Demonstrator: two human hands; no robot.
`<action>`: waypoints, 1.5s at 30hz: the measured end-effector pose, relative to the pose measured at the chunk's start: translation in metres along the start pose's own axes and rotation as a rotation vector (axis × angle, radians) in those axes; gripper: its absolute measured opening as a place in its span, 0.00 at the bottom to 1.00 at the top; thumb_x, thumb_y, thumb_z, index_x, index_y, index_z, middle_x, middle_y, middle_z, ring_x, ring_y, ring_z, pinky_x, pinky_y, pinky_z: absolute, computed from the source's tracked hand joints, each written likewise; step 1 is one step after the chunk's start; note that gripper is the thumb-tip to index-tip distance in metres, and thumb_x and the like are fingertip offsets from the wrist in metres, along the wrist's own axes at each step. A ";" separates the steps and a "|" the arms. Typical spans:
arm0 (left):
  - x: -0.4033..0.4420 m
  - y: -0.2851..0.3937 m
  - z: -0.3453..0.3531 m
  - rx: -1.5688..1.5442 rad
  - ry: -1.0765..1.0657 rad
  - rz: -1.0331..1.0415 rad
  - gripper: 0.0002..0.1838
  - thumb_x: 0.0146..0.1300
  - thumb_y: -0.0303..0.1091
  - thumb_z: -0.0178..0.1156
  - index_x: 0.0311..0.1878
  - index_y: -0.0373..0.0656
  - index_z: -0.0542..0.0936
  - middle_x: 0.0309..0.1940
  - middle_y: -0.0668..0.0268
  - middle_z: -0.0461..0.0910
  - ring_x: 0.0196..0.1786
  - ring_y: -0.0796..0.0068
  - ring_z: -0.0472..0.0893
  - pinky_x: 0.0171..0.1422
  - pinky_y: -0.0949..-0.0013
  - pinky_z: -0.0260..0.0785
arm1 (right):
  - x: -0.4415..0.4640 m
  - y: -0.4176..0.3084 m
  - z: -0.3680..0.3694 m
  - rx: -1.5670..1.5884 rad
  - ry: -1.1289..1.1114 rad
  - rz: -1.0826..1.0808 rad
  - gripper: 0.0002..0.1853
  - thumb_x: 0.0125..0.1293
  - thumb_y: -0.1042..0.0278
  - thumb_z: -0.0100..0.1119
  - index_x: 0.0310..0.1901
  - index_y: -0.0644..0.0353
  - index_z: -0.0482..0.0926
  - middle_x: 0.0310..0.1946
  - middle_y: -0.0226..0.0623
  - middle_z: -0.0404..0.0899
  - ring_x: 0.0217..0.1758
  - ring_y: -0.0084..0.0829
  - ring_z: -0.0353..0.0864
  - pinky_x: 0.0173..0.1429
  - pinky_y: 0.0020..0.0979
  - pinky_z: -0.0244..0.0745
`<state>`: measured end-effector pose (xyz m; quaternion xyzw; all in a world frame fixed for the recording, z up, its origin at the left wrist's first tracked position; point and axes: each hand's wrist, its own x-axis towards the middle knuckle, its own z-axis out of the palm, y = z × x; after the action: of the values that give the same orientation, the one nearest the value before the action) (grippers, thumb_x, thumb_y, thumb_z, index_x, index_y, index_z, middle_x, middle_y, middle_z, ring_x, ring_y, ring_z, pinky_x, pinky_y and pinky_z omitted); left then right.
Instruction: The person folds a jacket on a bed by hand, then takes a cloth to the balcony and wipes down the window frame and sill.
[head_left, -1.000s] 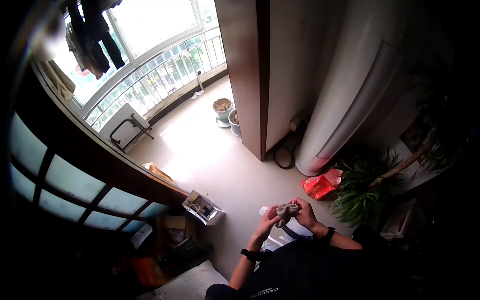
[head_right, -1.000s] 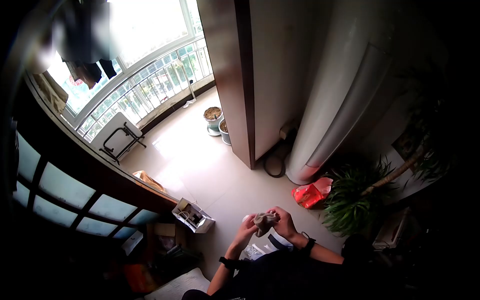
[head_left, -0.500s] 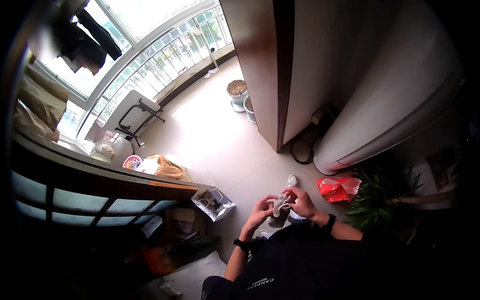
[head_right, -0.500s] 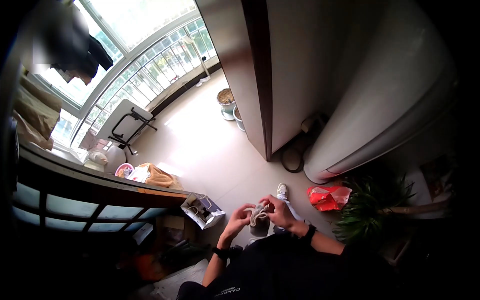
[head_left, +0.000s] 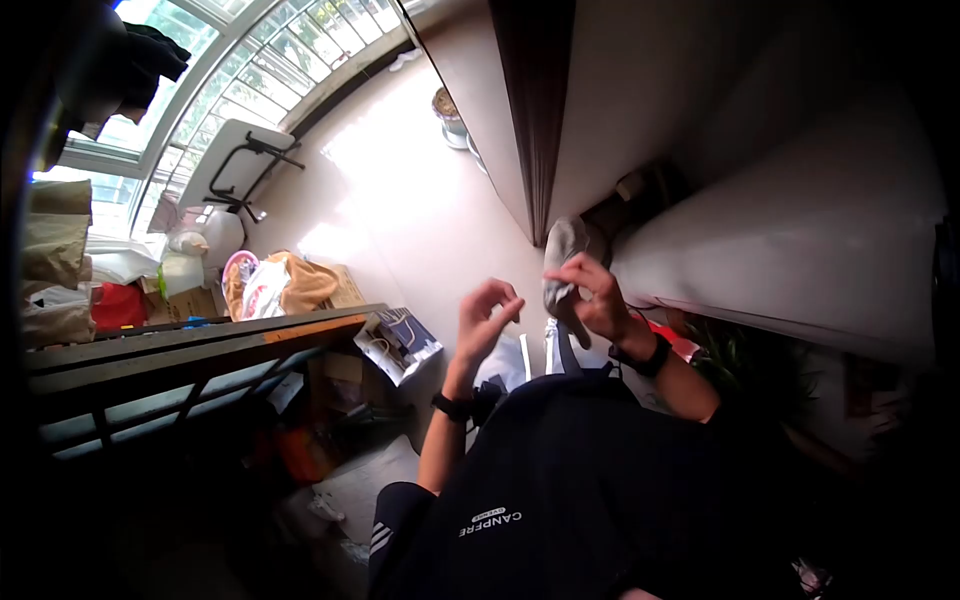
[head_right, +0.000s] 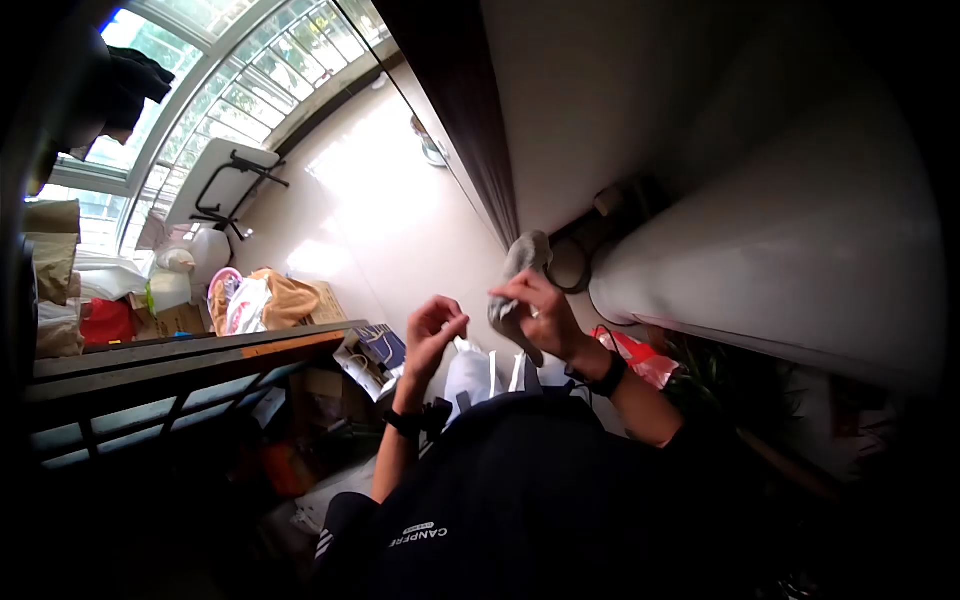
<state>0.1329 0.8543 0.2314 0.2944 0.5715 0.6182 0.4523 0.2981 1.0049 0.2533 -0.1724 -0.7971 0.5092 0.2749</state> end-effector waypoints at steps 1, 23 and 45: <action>0.009 0.004 -0.003 -0.021 0.028 0.004 0.06 0.62 0.24 0.65 0.37 0.37 0.76 0.28 0.71 0.77 0.32 0.83 0.78 0.38 0.78 0.70 | 0.009 0.005 -0.003 0.011 0.042 0.018 0.19 0.53 0.87 0.55 0.46 0.61 0.84 0.36 0.36 0.76 0.38 0.32 0.78 0.43 0.26 0.73; 0.156 0.046 -0.052 -0.455 -0.194 0.062 0.02 0.66 0.28 0.56 0.37 0.43 0.74 0.32 0.73 0.75 0.35 0.86 0.74 0.39 0.79 0.68 | 0.102 0.005 0.023 -0.017 0.458 0.022 0.13 0.58 0.85 0.52 0.43 0.61 0.80 0.30 0.30 0.78 0.34 0.20 0.74 0.40 0.20 0.69; 0.258 0.038 0.032 0.302 0.717 0.645 0.28 0.73 0.40 0.41 0.69 0.30 0.66 0.70 0.47 0.65 0.74 0.48 0.60 0.78 0.52 0.45 | 0.170 0.018 0.006 -0.653 0.496 -0.497 0.43 0.66 0.68 0.61 0.73 0.72 0.44 0.70 0.60 0.54 0.73 0.48 0.58 0.77 0.43 0.49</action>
<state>0.0449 1.1015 0.2347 0.2871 0.6538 0.6993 -0.0341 0.1597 1.1023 0.2794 -0.1703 -0.8428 0.0948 0.5017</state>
